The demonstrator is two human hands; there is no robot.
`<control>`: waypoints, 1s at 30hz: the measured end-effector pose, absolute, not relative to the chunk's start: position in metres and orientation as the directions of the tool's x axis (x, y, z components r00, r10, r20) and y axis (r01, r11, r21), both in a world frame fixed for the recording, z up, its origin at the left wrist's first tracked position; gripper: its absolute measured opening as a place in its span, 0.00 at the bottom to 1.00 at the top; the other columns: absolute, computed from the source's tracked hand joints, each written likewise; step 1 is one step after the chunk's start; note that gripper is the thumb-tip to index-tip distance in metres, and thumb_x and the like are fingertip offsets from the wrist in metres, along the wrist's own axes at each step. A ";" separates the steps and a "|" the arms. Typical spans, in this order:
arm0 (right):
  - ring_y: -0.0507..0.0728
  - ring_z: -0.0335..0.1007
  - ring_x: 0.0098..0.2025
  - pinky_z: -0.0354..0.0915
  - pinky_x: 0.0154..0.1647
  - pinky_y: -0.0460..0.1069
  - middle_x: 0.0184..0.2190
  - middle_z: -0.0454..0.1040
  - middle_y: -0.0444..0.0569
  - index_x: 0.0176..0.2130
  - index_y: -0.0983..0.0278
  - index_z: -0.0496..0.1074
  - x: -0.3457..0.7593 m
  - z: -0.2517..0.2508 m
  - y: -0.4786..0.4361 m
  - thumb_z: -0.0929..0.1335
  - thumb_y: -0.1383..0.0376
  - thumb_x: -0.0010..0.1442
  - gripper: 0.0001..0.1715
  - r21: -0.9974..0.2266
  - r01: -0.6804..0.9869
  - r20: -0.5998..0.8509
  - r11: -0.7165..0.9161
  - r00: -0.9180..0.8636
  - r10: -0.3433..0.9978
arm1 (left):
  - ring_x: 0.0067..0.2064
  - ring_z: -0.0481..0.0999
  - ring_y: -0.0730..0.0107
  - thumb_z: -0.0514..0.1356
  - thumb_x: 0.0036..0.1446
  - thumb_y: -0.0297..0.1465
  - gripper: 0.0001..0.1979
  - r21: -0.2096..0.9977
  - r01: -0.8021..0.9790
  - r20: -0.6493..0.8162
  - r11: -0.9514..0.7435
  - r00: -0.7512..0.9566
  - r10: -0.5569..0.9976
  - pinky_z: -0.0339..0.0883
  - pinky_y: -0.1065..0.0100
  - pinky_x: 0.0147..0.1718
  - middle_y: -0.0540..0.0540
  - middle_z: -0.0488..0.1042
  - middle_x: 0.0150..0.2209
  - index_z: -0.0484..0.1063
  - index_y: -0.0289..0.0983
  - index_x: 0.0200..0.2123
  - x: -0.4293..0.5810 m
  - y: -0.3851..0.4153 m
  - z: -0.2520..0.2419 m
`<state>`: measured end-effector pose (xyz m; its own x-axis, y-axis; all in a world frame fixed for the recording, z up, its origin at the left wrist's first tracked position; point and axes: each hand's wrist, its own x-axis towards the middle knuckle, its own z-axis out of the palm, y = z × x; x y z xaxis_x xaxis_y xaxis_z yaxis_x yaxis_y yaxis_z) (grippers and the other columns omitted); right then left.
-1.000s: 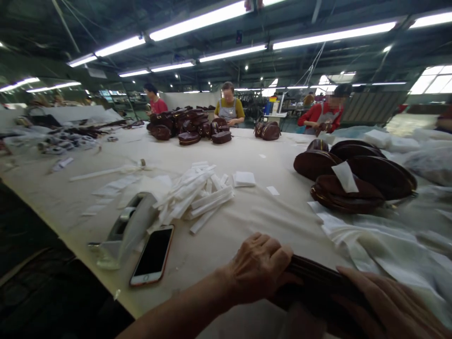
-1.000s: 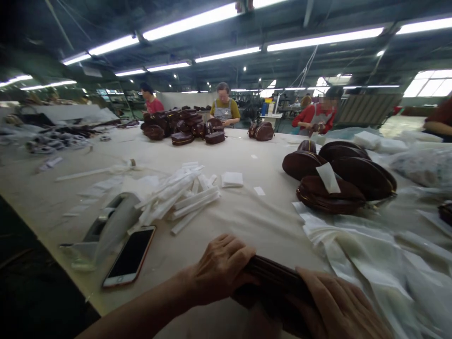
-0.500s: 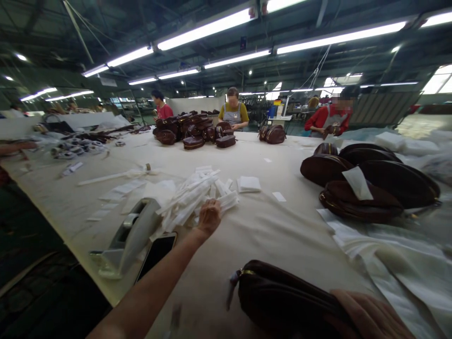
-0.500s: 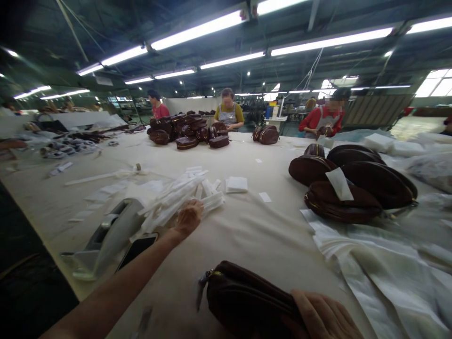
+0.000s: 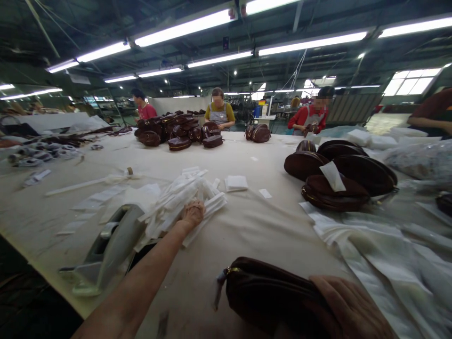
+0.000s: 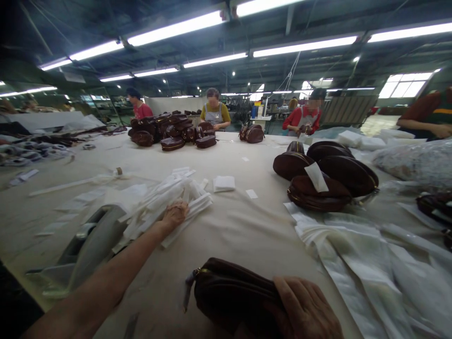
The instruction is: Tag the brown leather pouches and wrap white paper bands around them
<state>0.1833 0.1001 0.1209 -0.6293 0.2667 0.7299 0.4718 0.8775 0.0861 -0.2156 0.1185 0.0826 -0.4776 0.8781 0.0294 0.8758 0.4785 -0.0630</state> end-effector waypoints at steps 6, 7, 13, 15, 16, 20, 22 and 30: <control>0.53 0.71 0.29 0.65 0.31 0.47 0.28 0.75 0.46 0.41 0.64 0.69 0.186 0.114 0.097 0.60 0.60 0.66 0.12 0.002 0.476 0.753 0.880 -0.580 0.312 | 0.50 0.70 0.60 0.58 0.61 0.36 0.14 -0.012 0.852 0.007 0.524 -0.524 0.852 0.66 0.52 0.50 0.42 0.69 0.48 0.68 0.33 0.46 -0.212 0.120 0.091; 0.53 0.70 0.29 0.65 0.32 0.48 0.28 0.74 0.47 0.41 0.64 0.69 0.187 0.113 0.097 0.61 0.60 0.66 0.12 -0.012 0.480 0.741 0.877 -0.585 0.330 | 0.50 0.70 0.60 0.58 0.61 0.36 0.14 0.007 0.844 0.013 0.537 -0.537 0.844 0.66 0.52 0.50 0.42 0.69 0.48 0.68 0.33 0.46 -0.211 0.119 0.094; 0.55 0.71 0.33 0.67 0.34 0.50 0.32 0.74 0.49 0.43 0.64 0.69 0.189 0.113 0.093 0.61 0.57 0.65 0.15 -0.109 0.512 0.685 0.852 -0.583 0.437 | 0.42 0.74 0.65 0.57 0.61 0.32 0.09 0.232 0.857 0.060 0.461 -0.485 0.872 0.70 0.61 0.44 0.44 0.74 0.40 0.71 0.32 0.41 -0.188 0.114 0.128; 0.56 0.71 0.35 0.68 0.36 0.51 0.34 0.74 0.50 0.45 0.64 0.68 0.190 0.111 0.092 0.61 0.56 0.65 0.16 -0.146 0.514 0.682 0.845 -0.567 0.463 | 0.39 0.75 0.67 0.56 0.61 0.30 0.08 0.333 0.886 0.095 0.324 -0.373 0.923 0.69 0.69 0.40 0.46 0.75 0.37 0.72 0.31 0.39 -0.163 0.108 0.146; 0.57 0.72 0.36 0.69 0.37 0.51 0.36 0.74 0.51 0.47 0.63 0.67 0.191 0.109 0.092 0.61 0.55 0.65 0.18 -0.178 0.522 0.683 0.834 -0.544 0.487 | 0.39 0.75 0.68 0.56 0.60 0.29 0.08 0.374 0.895 0.125 0.244 -0.309 0.943 0.68 0.72 0.39 0.46 0.75 0.37 0.73 0.32 0.39 -0.147 0.102 0.154; 0.61 0.72 0.42 0.71 0.40 0.55 0.40 0.72 0.54 0.62 0.65 0.53 0.191 0.101 0.092 0.64 0.47 0.58 0.41 -0.391 0.584 0.672 0.711 -0.347 0.655 | 0.36 0.73 0.74 0.59 0.58 0.30 0.05 0.479 0.873 0.225 -0.093 -0.020 0.974 0.66 0.75 0.37 0.51 0.75 0.34 0.74 0.37 0.36 -0.078 0.070 0.177; 0.63 0.70 0.46 0.71 0.42 0.58 0.45 0.69 0.58 0.65 0.67 0.44 0.191 0.098 0.092 0.66 0.43 0.54 0.53 -0.471 0.597 0.660 0.650 -0.251 0.708 | 0.35 0.73 0.73 0.57 0.60 0.28 0.06 0.498 0.788 0.356 -0.363 0.196 0.914 0.66 0.74 0.36 0.49 0.74 0.33 0.74 0.37 0.38 -0.053 0.055 0.180; 0.69 0.58 0.58 0.68 0.49 0.66 0.56 0.57 0.61 0.61 0.61 0.56 0.193 0.101 0.087 0.69 0.51 0.55 0.41 -0.377 0.570 0.765 0.731 -0.253 0.592 | 0.32 0.69 0.71 0.51 0.63 0.25 0.11 0.307 0.737 0.413 -0.603 0.467 0.782 0.64 0.73 0.31 0.47 0.72 0.31 0.74 0.36 0.40 -0.026 0.045 0.174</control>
<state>0.1929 0.0870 0.1014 -0.2528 0.5917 0.7655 0.5697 0.7305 -0.3766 -0.0258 0.0454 0.1744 0.4673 0.7816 0.4132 0.7366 -0.6026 0.3071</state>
